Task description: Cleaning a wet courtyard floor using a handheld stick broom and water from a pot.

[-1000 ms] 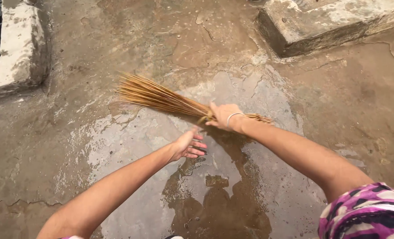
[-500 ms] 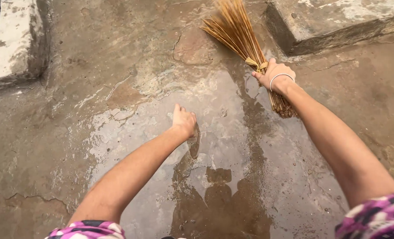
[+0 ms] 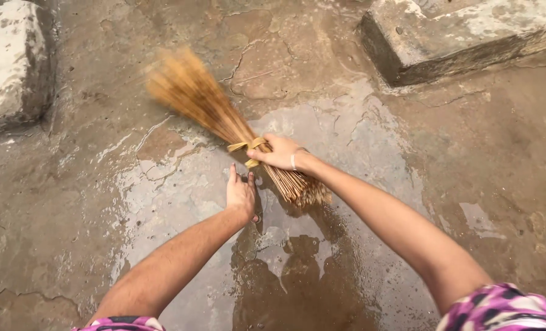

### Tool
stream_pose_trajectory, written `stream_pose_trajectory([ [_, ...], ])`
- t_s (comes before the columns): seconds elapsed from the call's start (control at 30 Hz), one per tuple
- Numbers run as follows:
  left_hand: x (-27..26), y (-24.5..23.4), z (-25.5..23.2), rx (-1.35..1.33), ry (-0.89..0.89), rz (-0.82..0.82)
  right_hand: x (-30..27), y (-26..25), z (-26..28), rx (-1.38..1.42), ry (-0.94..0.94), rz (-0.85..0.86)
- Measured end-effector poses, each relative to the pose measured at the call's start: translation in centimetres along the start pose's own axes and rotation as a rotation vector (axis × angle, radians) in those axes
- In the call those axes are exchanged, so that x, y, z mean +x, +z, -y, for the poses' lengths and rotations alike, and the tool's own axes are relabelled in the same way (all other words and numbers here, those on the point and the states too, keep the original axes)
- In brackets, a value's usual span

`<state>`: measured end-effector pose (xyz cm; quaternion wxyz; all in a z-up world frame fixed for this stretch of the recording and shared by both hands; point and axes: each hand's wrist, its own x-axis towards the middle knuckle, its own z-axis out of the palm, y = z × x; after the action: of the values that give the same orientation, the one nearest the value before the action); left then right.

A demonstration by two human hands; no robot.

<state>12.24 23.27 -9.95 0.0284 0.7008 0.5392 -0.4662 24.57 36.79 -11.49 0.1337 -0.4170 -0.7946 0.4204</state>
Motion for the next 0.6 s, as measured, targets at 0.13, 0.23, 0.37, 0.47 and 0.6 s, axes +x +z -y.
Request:
stream_pose_trajectory([
  [0.13,0.4,0.8,-0.5,-0.065,-0.037,-0.025,2.0,-1.8,4.5,-0.643,-0.034,0.119],
  [0.23,0.2,0.7,-0.2,-0.102,-0.045,-0.044,3.0,-4.4,3.5,-0.757,0.013,0.058],
  [0.37,-0.5,0.8,-0.1,-0.139,-0.043,-0.053,3.7,-9.8,-0.5,-0.617,0.447,-0.089],
  [0.47,-1.1,0.1,0.3,-0.118,-0.039,-0.044,3.8,-15.4,-6.8,-0.469,0.729,-0.152],
  [0.6,-0.5,0.5,0.0,-0.106,-0.039,-0.051,3.2,-16.3,-12.0,-0.427,0.805,-0.341],
])
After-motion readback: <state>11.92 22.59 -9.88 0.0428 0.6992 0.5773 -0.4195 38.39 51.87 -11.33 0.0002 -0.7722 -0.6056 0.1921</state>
